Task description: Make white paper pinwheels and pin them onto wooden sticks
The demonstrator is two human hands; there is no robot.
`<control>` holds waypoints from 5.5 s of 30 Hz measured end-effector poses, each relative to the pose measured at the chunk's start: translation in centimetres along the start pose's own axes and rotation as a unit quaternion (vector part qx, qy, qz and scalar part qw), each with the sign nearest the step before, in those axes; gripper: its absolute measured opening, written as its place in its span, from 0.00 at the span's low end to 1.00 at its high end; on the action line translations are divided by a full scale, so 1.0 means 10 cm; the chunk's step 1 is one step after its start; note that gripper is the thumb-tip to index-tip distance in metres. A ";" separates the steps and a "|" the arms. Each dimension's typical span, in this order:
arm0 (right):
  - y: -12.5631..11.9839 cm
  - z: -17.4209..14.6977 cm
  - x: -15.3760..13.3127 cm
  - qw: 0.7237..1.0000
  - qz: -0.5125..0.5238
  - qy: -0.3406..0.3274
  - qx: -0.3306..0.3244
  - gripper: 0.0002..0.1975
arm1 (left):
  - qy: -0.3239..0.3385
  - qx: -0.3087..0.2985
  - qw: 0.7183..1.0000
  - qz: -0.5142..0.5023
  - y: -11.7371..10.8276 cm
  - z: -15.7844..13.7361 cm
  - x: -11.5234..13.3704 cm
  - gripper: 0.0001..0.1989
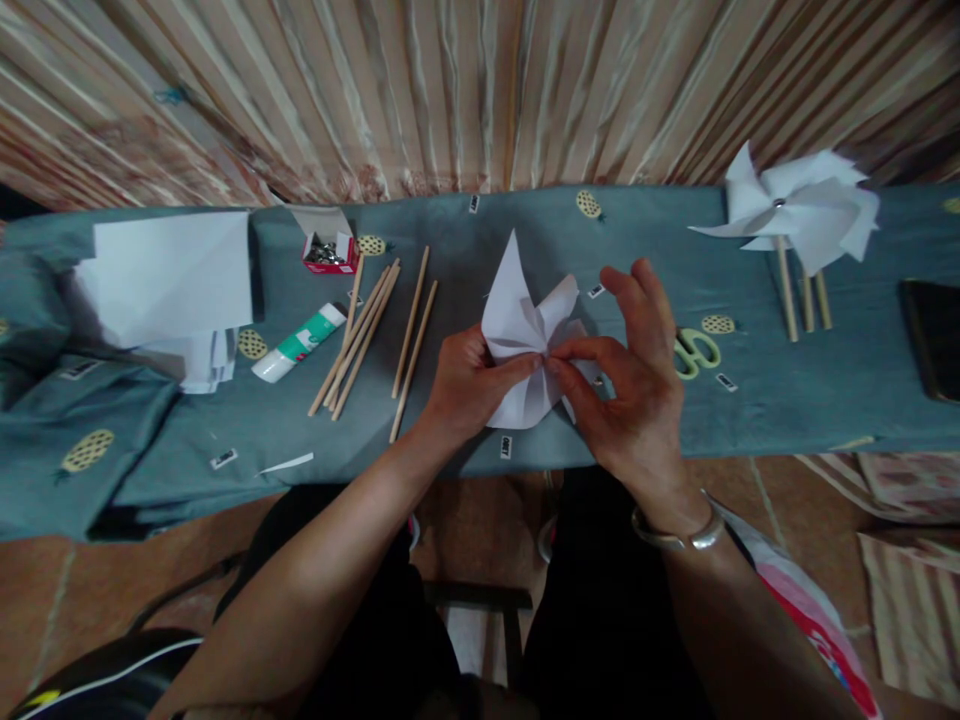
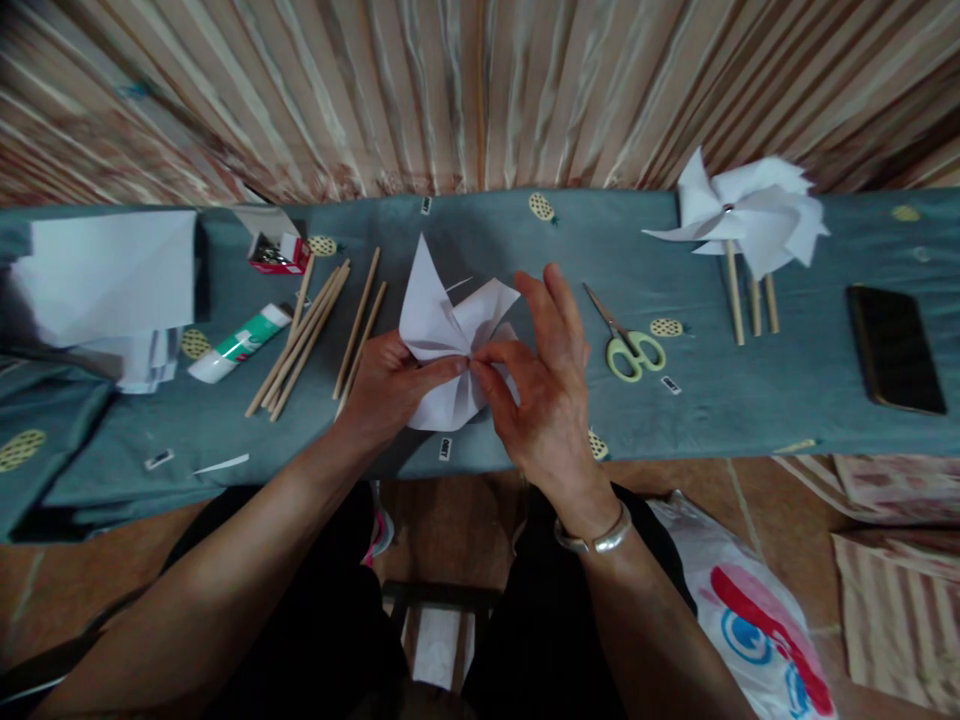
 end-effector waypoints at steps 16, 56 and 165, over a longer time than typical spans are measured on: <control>0.01 -0.02 0.06 1.000 0.009 0.022 0.018 0.08 | -0.026 -0.020 0.999 -0.006 -0.01 -0.03 0.02 0.14; 0.07 -0.12 0.33 0.925 0.282 0.255 0.024 0.37 | -0.079 -0.009 0.994 -0.077 -0.01 -0.01 0.06 0.13; -0.07 -0.43 0.40 0.984 0.029 0.083 -0.157 0.09 | -0.019 0.082 0.995 -0.045 -0.12 0.07 0.06 0.10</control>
Point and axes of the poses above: each hand's wrist, its own z-axis towards the middle knuckle, its own y-axis out of the palm, x = y × z, the point moved 2 cm from there along z, towards the middle knuckle, and after that the axes turned 7 degrees about -y, right-handed, at the moved point
